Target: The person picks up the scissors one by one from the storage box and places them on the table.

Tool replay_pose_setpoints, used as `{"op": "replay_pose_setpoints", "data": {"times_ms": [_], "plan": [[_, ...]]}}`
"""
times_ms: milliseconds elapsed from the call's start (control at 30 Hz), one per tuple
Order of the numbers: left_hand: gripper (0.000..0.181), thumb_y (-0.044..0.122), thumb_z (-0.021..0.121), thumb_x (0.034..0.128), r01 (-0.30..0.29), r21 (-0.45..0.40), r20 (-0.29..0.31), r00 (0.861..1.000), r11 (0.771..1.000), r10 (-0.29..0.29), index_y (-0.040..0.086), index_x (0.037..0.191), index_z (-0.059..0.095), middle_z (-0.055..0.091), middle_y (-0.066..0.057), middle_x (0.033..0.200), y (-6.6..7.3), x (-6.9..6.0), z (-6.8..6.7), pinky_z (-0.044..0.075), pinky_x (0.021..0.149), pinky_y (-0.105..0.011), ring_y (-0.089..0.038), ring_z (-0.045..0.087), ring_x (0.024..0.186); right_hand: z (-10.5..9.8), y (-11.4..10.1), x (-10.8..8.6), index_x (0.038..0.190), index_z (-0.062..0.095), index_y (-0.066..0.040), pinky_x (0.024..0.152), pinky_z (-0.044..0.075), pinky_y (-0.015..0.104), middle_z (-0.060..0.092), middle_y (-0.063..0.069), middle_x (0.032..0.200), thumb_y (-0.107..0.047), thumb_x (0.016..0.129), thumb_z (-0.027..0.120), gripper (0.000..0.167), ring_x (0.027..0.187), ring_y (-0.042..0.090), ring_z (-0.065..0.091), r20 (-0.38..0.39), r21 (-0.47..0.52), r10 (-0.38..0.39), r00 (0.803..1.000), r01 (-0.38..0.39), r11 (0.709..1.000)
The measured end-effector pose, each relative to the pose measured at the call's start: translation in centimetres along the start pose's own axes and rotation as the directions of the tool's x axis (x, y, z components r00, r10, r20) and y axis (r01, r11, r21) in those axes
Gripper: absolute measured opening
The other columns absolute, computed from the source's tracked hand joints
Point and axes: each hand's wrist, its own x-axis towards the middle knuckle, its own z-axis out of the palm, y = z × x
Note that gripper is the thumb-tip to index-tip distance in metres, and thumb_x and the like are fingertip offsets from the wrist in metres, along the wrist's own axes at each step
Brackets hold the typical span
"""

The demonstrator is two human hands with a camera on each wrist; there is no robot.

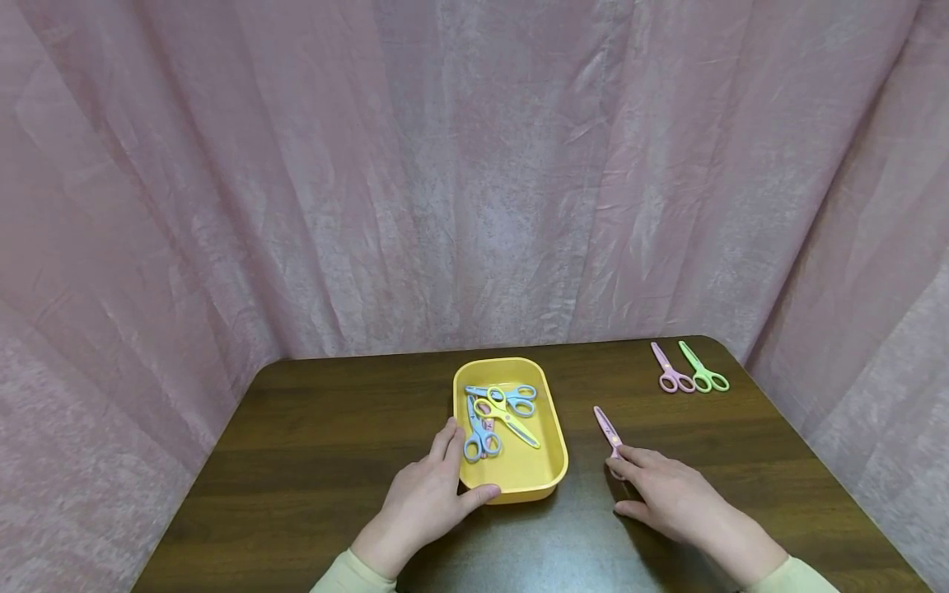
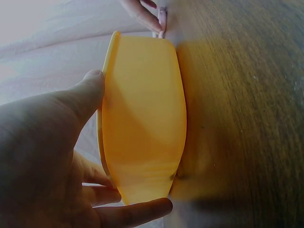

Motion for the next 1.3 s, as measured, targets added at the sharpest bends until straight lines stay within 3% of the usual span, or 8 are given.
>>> {"op": "replay_pose_setpoints", "data": {"times_ms": [467, 833, 1300], "plan": [[0.103, 0.07, 0.075, 0.0969, 0.01, -0.008, 0.008, 1.0, 1.0, -0.01, 0.0, 0.166, 0.043, 0.039, -0.022, 0.172, 0.1, 0.0, 0.0, 0.05, 0.057, -0.04, -0.022, 0.058, 0.06, -0.9, 1.4, 1.7, 0.138, 0.073, -0.004, 0.101, 0.055, 0.061, 0.067, 0.024, 0.144, -0.037, 0.093, 0.091, 0.058, 0.129, 0.046, 0.067, 0.087, 0.046, 0.049, 0.995, -0.053, 0.998], [0.103, 0.069, 0.076, 0.0962, -0.004, 0.002, -0.021, 1.0, 1.0, 0.004, -0.001, 0.165, 0.044, 0.042, -0.022, 0.171, 0.0, 0.1, 0.0, 0.054, 0.06, -0.043, -0.026, 0.064, 0.062, -0.9, 2.8, 3.2, 0.14, 0.071, -0.001, 0.102, 0.054, 0.062, 0.066, 0.026, 0.146, -0.035, 0.095, 0.088, 0.059, 0.132, 0.048, 0.065, 0.116, 0.037, 0.078, 0.99, -0.083, 0.996], [0.106, 0.073, 0.073, 0.0962, 0.005, 0.001, -0.004, 1.0, 1.0, -0.005, -0.001, 0.166, 0.043, 0.041, -0.022, 0.171, 0.0, 0.0, 0.0, 0.053, 0.061, -0.043, -0.024, 0.062, 0.062, -1.2, 4.4, 4.9, 0.143, 0.068, 0.002, 0.105, 0.051, 0.066, 0.063, 0.03, 0.149, -0.034, 0.099, 0.085, 0.059, 0.135, 0.052, 0.061, 0.164, 0.06, 0.107, 0.981, -0.119, 0.991]]}}
